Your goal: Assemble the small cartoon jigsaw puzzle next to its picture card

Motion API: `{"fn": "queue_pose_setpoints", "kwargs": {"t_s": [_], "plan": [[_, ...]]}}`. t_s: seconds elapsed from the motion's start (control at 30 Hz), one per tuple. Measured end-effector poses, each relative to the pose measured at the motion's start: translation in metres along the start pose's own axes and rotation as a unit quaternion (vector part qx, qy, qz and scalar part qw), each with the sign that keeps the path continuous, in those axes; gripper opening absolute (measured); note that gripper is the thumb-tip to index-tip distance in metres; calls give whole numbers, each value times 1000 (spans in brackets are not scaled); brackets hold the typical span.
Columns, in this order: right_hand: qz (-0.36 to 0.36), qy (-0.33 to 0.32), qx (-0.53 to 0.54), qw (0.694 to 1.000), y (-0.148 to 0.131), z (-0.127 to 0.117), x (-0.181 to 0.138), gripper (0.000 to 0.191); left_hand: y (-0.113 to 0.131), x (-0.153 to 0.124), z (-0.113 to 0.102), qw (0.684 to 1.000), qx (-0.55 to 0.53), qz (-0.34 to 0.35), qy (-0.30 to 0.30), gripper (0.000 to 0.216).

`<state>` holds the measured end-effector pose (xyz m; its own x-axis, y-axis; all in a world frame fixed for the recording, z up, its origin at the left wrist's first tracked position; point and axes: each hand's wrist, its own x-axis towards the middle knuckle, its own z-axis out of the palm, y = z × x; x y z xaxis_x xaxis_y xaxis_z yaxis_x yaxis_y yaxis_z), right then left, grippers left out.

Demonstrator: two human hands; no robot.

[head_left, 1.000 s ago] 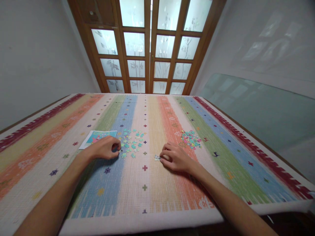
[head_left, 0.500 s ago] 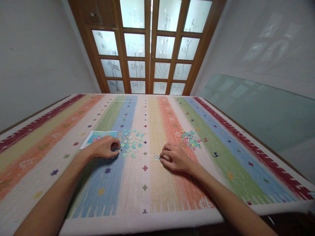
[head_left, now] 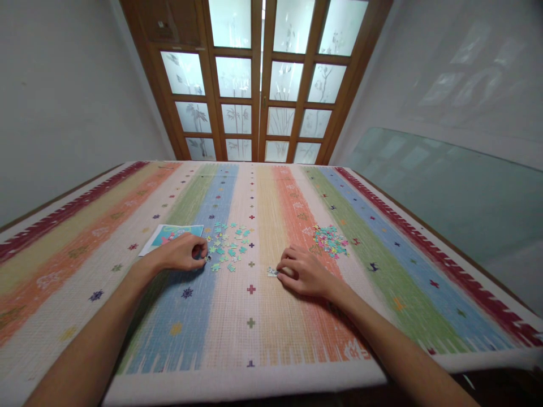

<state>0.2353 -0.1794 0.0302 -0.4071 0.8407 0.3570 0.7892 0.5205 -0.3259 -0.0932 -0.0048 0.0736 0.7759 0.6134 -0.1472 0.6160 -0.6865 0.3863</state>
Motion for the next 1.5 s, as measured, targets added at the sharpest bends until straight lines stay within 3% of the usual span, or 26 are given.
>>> {"fn": "queue_pose_setpoints", "kwargs": {"t_s": [0.3,0.63,0.8,1.0,1.17,1.3,1.5], "plan": [[1,-4,-12,1000,-1,-1,0,21,7,0,3,995,-56,76,15,8],[19,-19,-4,1000,-5,-4,2,19,65,7,42,968,-148,172,111,11],[21,0,61,998,-9,-4,2,17,93,8,69,954,-196,186,133,17],[21,0,182,983,-14,0,1,30,106,11,91,938,-271,162,145,14],[56,-15,214,975,-20,-1,3,15,107,12,97,930,-304,143,147,17],[90,-12,226,970,-19,-2,3,9,106,11,96,937,-252,172,169,16],[138,-19,179,974,-7,-7,1,10,101,12,97,927,-75,318,184,23]]}}
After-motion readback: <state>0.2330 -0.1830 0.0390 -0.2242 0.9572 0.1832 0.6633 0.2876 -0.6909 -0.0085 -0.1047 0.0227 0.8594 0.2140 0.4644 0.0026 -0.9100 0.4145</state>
